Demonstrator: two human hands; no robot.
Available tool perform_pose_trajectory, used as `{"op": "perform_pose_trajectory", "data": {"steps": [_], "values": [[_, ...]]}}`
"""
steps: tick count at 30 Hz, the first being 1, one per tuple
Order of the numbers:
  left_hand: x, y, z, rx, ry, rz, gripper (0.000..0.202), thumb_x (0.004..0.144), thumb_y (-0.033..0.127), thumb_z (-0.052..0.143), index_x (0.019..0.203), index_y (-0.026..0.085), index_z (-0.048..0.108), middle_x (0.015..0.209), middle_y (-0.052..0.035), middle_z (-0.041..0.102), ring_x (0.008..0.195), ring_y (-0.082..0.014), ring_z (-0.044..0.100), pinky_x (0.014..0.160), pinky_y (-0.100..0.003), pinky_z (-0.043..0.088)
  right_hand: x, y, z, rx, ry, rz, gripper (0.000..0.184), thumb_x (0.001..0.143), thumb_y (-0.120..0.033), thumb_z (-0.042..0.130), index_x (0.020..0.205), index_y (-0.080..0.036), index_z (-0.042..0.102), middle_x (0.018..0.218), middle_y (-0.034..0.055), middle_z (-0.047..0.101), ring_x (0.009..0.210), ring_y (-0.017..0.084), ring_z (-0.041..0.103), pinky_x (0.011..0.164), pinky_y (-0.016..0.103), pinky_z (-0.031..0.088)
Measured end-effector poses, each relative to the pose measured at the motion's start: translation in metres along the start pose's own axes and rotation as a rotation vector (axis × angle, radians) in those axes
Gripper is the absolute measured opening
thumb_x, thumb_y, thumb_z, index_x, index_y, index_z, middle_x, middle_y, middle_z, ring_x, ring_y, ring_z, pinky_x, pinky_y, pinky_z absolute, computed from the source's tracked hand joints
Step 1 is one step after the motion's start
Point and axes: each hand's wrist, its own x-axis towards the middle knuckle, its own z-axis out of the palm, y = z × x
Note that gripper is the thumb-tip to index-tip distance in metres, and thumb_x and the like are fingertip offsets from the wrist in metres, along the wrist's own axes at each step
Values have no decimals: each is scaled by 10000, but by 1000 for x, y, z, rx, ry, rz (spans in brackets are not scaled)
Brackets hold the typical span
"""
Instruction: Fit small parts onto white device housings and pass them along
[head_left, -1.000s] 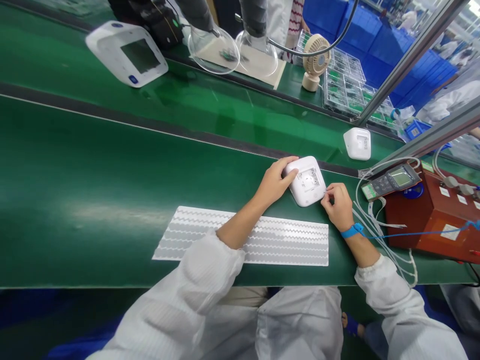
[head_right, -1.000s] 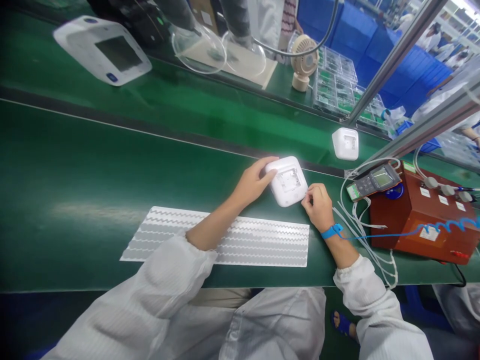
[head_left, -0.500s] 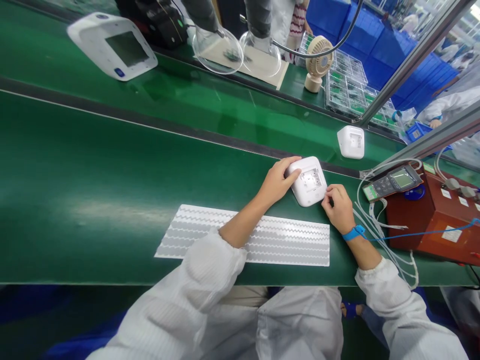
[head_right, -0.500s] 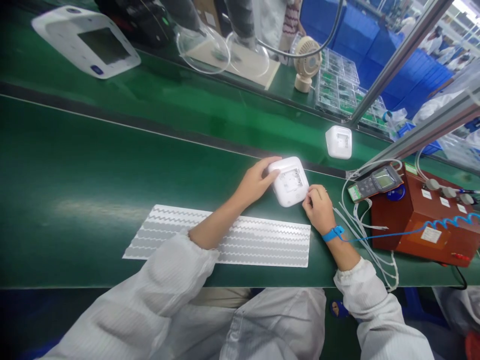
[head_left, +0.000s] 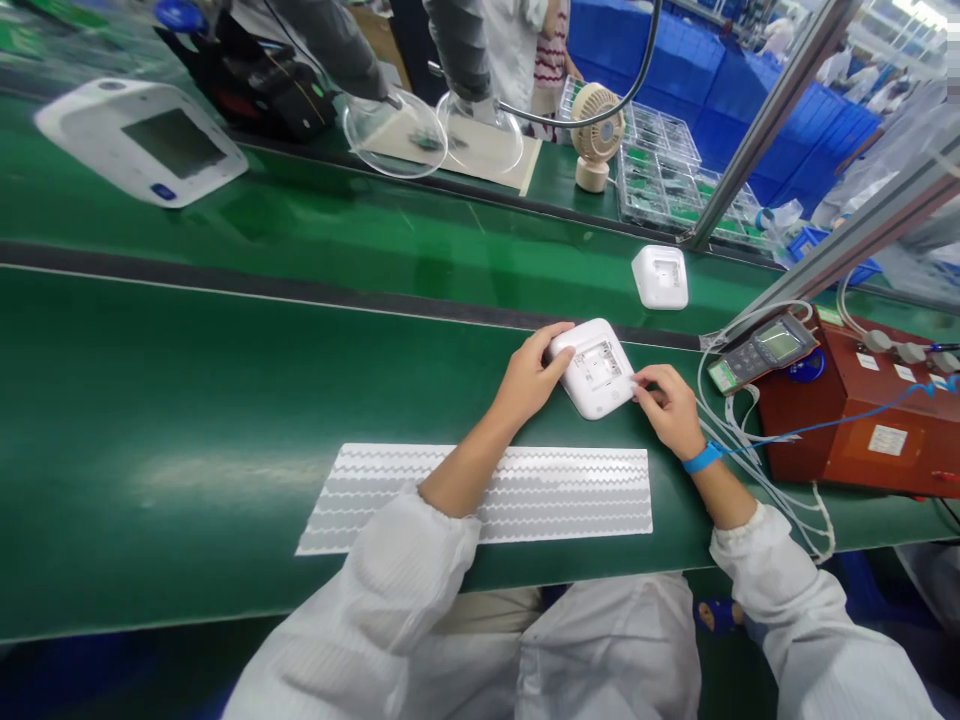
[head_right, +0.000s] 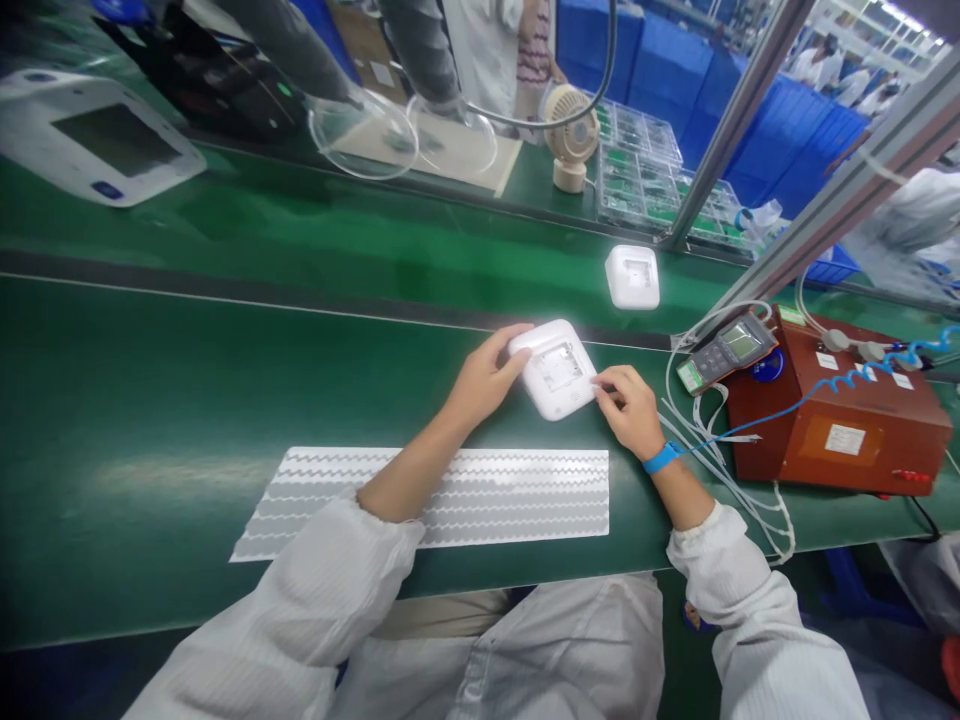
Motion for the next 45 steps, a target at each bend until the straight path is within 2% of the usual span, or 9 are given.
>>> {"op": "perform_pose_trajectory", "data": {"steps": [3, 9, 14, 18, 22, 25, 33, 39, 45], "values": [[0, -1, 0, 12, -5, 2, 474, 1059, 401, 602, 1479, 208, 705, 1576, -116, 712, 1473, -335, 654, 1266, -493, 527, 5, -1, -9, -113, -79, -115, 135, 1100, -320, 646, 1120, -278, 773, 1194, 104, 712, 1008, 257, 735, 783, 398, 690], [1, -1, 0, 22, -8, 5, 484, 1054, 428, 601, 1477, 218, 709, 1576, -115, 714, 1471, -342, 656, 1275, -509, 521, 34, 1, -34, -298, -361, -325, 145, 1093, -225, 618, 1095, -254, 760, 1202, 106, 703, 1083, 271, 706, 978, 431, 606], [2, -2, -1, 29, -3, -26, 516, 1036, 478, 615, 1466, 215, 724, 1555, -107, 730, 1436, -350, 676, 1272, -514, 520, 62, -13, -42, -385, -661, -316, 111, 1074, -197, 602, 1081, -212, 712, 1144, 101, 673, 988, 241, 654, 918, 368, 541], [2, -2, -1, 24, -5, -24, 523, 1031, 489, 617, 1469, 223, 720, 1568, -105, 723, 1452, -347, 665, 1272, -506, 517, 74, -24, -41, -426, -756, -295, 87, 1027, -151, 608, 994, -204, 668, 1050, 72, 643, 892, 213, 603, 823, 325, 477], [1, -1, -1, 3, -12, -4, 505, 1043, 462, 607, 1466, 209, 714, 1569, -121, 719, 1454, -337, 664, 1279, -502, 507, 75, -24, -39, -395, -738, -289, 121, 931, -99, 638, 924, -220, 628, 957, 34, 600, 796, 190, 546, 738, 308, 433], [1, -1, 0, -4, -10, 1, 481, 1045, 439, 612, 1457, 214, 715, 1567, -117, 721, 1462, -333, 659, 1277, -504, 510, 69, -19, -40, -319, -684, -259, 155, 874, -84, 656, 914, -231, 630, 936, 19, 604, 781, 185, 554, 723, 304, 458], [1, -2, -2, 16, -27, -5, 451, 1067, 404, 601, 1467, 220, 699, 1568, -117, 715, 1456, -329, 662, 1245, -488, 542, 41, 0, -37, -45, -475, -48, 21, 934, -228, 671, 916, -238, 668, 991, 28, 667, 812, 180, 655, 749, 316, 561], [-1, -2, -2, 8, -20, -22, 454, 1071, 415, 604, 1473, 225, 696, 1584, -114, 705, 1471, -330, 653, 1257, -494, 528, 36, -1, -27, -42, -376, 62, 64, 955, -284, 677, 920, -234, 657, 908, 9, 665, 734, 162, 611, 701, 306, 532], [-2, -1, -3, 5, -16, -35, 451, 1062, 412, 615, 1467, 235, 704, 1559, -104, 720, 1452, -332, 661, 1253, -498, 529, 35, -5, -25, -52, -359, 69, 65, 960, -286, 691, 919, -239, 671, 917, 17, 675, 734, 168, 612, 691, 310, 536]]}}
